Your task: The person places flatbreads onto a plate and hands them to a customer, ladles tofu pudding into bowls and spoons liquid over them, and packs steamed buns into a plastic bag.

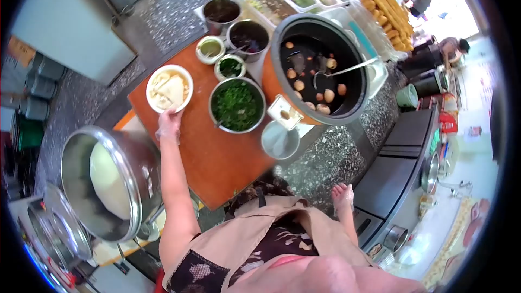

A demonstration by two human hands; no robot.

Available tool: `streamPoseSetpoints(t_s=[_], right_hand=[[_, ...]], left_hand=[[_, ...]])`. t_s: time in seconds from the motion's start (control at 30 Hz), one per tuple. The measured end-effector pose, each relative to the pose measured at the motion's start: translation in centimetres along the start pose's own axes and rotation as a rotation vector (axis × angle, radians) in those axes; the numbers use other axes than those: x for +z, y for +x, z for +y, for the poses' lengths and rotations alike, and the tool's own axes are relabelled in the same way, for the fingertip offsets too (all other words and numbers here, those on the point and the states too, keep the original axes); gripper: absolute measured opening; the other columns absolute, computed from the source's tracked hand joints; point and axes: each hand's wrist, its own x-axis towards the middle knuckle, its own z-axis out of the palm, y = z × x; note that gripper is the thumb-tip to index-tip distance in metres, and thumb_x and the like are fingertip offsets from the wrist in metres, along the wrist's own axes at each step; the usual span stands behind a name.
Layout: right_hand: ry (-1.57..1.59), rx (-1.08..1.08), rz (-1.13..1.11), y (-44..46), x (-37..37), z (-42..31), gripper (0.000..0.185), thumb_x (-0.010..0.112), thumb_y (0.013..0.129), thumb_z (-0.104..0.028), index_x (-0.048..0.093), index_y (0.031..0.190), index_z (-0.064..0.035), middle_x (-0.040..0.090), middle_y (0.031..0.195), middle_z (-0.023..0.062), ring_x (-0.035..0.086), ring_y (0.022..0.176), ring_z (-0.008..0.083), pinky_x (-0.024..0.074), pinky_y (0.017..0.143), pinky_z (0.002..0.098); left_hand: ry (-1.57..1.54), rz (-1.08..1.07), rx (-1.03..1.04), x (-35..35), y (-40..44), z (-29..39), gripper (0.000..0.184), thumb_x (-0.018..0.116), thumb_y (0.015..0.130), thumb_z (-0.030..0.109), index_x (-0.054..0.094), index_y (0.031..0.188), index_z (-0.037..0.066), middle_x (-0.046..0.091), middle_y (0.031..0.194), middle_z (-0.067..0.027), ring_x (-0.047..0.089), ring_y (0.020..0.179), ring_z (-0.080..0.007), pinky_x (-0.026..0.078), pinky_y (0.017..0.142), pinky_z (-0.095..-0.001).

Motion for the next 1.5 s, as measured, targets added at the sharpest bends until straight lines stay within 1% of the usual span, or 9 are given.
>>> streamPoseSetpoints(t_s=[0.4,0.57,0.7,0.87,0.9,0.97,1.17,1.37,1.5], right_hand=[[0.095,0.085,0.072,10.0,-8.2,-4.2,0.057,0.029,0.094,-0.053,0.049,0.111,-0.0025,0.060,0.093,0.0142,0.056,0.072,0.0237,0.0487,0.061,0.0344],[-0.044,0.200,0.119,22.5,-14.6,-8.2,0.053,0.031,0.094,-0.052,0.051,0.100,-0.0030,0.058,0.071,0.0116,0.055,0.057,0.0230,0.0452,0.048,0.0338],[-0.450,0.122,0.036,31.4,-19.2,-12.8,0.025,0.044,0.089,-0.024,0.055,0.076,-0.0055,0.052,0.059,0.0082,0.049,0.045,0.0215,0.0380,0.039,0.0328],[-1.045,-0.307,-0.290,38.9,-10.1,-26.4,0.017,0.055,0.076,-0.017,0.054,0.060,-0.0099,0.058,0.061,0.0055,0.054,0.050,0.0189,0.0406,0.043,0.0331],[-1.563,-0.775,-0.356,41.1,-8.2,-29.1,0.013,0.057,0.075,-0.017,0.057,0.064,-0.0098,0.058,0.062,0.0057,0.053,0.051,0.0167,0.0404,0.045,0.0294],[-0.415,-0.269,-0.315,38.9,-1.5,-34.0,0.012,0.057,0.079,-0.017,0.059,0.076,-0.0053,0.057,0.064,0.0052,0.052,0.052,0.0134,0.0398,0.046,0.0258],[-0.358,-0.399,-0.502,39.5,7.3,-43.7,0.021,0.055,0.086,-0.020,0.060,0.092,-0.0007,0.059,0.068,0.0050,0.053,0.055,0.0100,0.0422,0.049,0.0231],[-0.351,-0.090,-0.323,51.9,1.3,-47.8,0.013,0.055,0.083,-0.018,0.058,0.084,-0.0056,0.058,0.067,0.0056,0.055,0.054,0.0151,0.0448,0.048,0.0258],[-0.271,0.078,-0.114,53.5,-2.4,-52.3,0.012,0.054,0.084,-0.021,0.057,0.087,-0.0090,0.059,0.073,0.0043,0.054,0.060,0.0162,0.0438,0.052,0.0279]], left_hand=[[0.746,0.152,0.054,0.6,0.6,-1.4,0.054,0.046,0.074,-0.005,0.037,0.127,-0.001,0.047,0.121,-0.0149,0.049,0.108,-0.0287,0.047,0.089,-0.0396],[0.383,0.547,0.684,7.4,-8.4,-4.3,0.027,0.052,0.081,0.006,0.048,0.107,0.001,0.053,0.092,-0.0096,0.051,0.082,-0.0219,0.043,0.074,-0.0339],[1.281,0.594,1.669,33.6,-26.9,-22.2,0.023,0.054,0.077,0.001,0.051,0.099,-0.004,0.052,0.096,-0.0100,0.051,0.084,-0.0230,0.044,0.078,-0.0346],[1.646,-0.786,1.473,47.5,-30.1,-44.3,0.028,0.059,0.072,0.006,0.060,0.100,0.008,0.057,0.100,-0.0115,0.054,0.096,-0.0293,0.043,0.085,-0.0392],[1.641,-0.804,1.424,48.7,-27.5,-48.2,0.032,0.060,0.072,0.008,0.059,0.104,0.008,0.056,0.107,-0.0119,0.053,0.099,-0.0299,0.043,0.086,-0.0387],[1.661,-0.759,1.118,50.9,-20.9,-53.8,0.036,0.061,0.072,0.009,0.058,0.108,0.009,0.056,0.109,-0.0126,0.052,0.104,-0.0301,0.042,0.089,-0.0385],[2.081,-0.240,1.230,54.0,-0.7,-62.3,0.039,0.062,0.072,0.016,0.057,0.110,0.009,0.055,0.111,-0.0180,0.052,0.104,-0.0329,0.044,0.086,-0.0415],[2.344,-0.239,0.519,54.1,2.6,-63.4,0.037,0.059,0.075,0.013,0.056,0.112,0.008,0.056,0.114,-0.0159,0.055,0.103,-0.0337,0.047,0.085,-0.0406],[2.033,-0.133,1.428,57.5,1.8,-58.7,0.041,0.050,0.077,0.005,0.055,0.118,0.007,0.056,0.118,-0.0156,0.053,0.106,-0.0328,0.039,0.094,-0.0455]])
